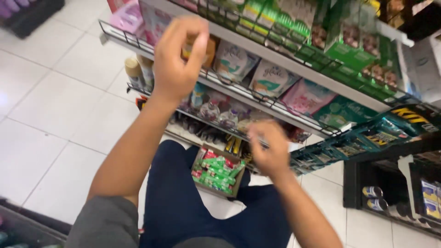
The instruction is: Stocking and scanning items on a shelf in a grocery store.
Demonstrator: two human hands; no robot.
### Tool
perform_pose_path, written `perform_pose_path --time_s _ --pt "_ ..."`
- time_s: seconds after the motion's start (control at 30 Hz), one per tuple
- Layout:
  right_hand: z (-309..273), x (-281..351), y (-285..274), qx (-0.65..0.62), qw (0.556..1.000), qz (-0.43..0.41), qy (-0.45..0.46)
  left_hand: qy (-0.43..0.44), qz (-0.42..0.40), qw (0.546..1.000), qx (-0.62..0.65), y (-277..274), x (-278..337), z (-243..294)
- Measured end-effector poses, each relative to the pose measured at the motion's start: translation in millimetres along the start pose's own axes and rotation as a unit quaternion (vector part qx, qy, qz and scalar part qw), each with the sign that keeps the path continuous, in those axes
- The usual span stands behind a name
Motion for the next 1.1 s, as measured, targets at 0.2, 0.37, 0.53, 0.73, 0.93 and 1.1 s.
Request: perform_pose_path --time_s 0.2,0.37,0.53,0.73,0.93,1.1 --pt "-38.9 -177.9 1.2 0.18 0.97 0.055 -0.151 0.093 0.035 0.992 -0.079 39.7 -88.9 -71.7" --pt "-7.6 -254.7 35.0 0.172 0.982 -0.042 -0.068 -0.03 -0.035 0.996 -0.081 71.0 -131.0 -122.4" --pt "4.2 -281.3 51.0 0.203 0.97 -0.13 -0.017 -0.036 -0.109 0.99 0.078 75.3 -139.0 -123.8" --pt "5.7 -284.4 66.2 0.204 0.966 -0.161 0.008 -0.108 -0.22 0.954 -0.172 92.1 -127.5 -144.3" --pt "-3.5 -283.7 71.6 0.199 0.968 -0.146 0.033 0.023 -0.261 0.928 -0.266 104.9 -121.8 -179.8" --pt "-4.1 -284.9 75.7 0.203 0.967 -0.149 0.048 0.052 -0.216 0.947 -0.231 107.2 -120.8 -191.1"
Point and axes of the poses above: each hand's wrist, its own x-axis away from the middle knuckle, its own y-axis out of the palm, z = x × y, the point moved 4 cm from there along -x, towards the middle knuckle, and after that the axes turned 14 degrees about z, right-handed, at the moved point
